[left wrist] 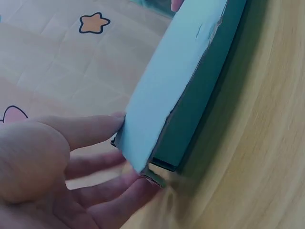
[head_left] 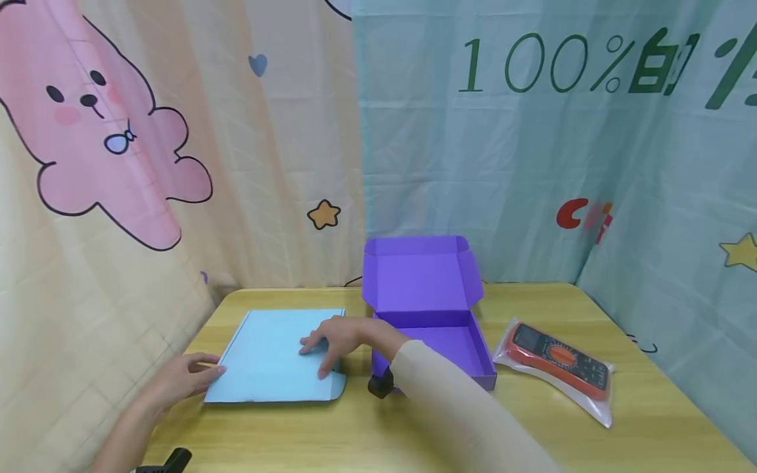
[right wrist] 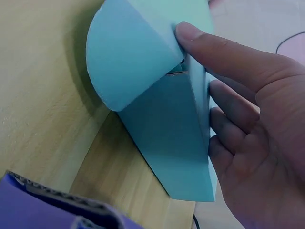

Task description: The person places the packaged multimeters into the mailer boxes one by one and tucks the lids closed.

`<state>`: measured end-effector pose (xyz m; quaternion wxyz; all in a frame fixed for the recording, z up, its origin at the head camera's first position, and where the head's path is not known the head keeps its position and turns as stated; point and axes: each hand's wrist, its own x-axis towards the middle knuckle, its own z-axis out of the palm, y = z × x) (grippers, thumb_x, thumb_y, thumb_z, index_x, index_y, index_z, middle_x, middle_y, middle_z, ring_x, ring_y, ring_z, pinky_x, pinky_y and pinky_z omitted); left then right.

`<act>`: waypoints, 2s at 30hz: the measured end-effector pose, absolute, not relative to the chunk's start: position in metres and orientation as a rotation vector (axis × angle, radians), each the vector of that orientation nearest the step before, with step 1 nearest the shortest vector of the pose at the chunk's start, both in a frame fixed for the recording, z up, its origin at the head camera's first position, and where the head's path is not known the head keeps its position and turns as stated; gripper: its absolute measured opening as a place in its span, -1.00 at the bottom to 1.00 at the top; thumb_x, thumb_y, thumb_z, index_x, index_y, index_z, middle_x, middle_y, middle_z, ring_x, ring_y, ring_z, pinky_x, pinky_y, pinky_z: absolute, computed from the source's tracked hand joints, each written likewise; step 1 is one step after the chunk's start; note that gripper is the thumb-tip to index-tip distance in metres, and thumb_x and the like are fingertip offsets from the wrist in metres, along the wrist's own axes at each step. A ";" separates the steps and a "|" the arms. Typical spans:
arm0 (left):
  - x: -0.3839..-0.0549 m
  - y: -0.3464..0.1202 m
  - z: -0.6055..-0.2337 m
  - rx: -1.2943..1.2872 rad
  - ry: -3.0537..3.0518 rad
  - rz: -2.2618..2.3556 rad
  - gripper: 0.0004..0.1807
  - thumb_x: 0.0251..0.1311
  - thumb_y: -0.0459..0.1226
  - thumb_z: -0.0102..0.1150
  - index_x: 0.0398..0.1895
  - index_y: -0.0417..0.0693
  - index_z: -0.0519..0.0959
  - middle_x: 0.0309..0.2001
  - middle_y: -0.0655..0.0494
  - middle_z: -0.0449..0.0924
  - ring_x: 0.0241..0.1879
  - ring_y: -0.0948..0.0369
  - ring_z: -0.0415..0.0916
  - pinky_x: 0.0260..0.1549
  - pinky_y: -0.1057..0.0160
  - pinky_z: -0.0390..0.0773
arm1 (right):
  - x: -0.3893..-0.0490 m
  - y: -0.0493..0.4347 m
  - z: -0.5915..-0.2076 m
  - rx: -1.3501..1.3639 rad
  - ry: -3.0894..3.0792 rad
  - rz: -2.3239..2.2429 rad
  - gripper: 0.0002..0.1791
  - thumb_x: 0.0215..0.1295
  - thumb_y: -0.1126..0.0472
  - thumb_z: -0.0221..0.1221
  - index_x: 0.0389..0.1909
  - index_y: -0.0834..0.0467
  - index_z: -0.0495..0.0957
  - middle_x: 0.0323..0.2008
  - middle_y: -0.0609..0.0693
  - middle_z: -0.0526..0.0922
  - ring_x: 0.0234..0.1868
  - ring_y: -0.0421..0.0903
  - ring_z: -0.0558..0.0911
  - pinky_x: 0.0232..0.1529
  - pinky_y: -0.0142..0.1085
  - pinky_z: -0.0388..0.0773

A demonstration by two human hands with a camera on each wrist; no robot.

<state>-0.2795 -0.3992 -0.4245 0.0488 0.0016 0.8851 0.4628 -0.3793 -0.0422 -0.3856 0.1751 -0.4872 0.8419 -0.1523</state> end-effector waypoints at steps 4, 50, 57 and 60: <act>-0.276 -0.397 -0.421 -0.098 2.730 1.341 -0.44 0.40 -0.07 0.31 0.02 -0.52 0.61 -0.10 -0.05 0.68 -0.19 0.11 0.66 -0.21 0.17 0.71 | -0.379 -0.042 -0.386 -1.355 2.355 -0.494 -0.35 0.22 -0.02 0.50 0.35 -0.10 0.60 0.44 -0.33 0.38 0.52 -0.26 0.18 0.45 -0.42 0.09; -0.265 -0.402 -0.412 0.143 2.589 1.406 -0.25 0.36 -0.20 0.36 0.33 -0.62 0.28 0.03 -0.25 0.66 -0.04 -0.03 0.66 -0.08 0.09 0.68 | -0.359 -0.037 -0.382 -1.514 2.545 -0.277 -0.46 0.37 -0.03 0.37 0.32 0.02 0.61 0.34 -0.16 0.54 0.36 -0.21 0.44 0.31 -0.45 0.32; -0.267 -0.389 -0.406 0.198 2.934 1.207 -0.29 0.41 -0.07 0.31 0.36 -0.46 0.37 0.21 -0.41 0.50 0.14 -0.29 0.52 -0.04 -0.10 0.65 | -0.352 -0.028 -0.383 -1.551 2.637 -0.442 -0.55 0.45 0.02 0.30 0.27 0.09 0.64 0.21 -0.15 0.65 0.26 -0.26 0.54 0.24 -0.46 0.41; -0.270 -0.378 -0.406 0.353 3.149 1.127 -0.43 0.39 -0.15 0.35 0.26 -0.39 0.50 0.19 -0.35 0.54 0.15 -0.30 0.52 -0.05 -0.14 0.65 | -0.345 -0.025 -0.381 -1.506 2.673 -0.536 -0.57 0.47 0.07 0.27 0.26 0.15 0.64 0.19 -0.07 0.67 0.23 -0.22 0.58 0.21 -0.44 0.45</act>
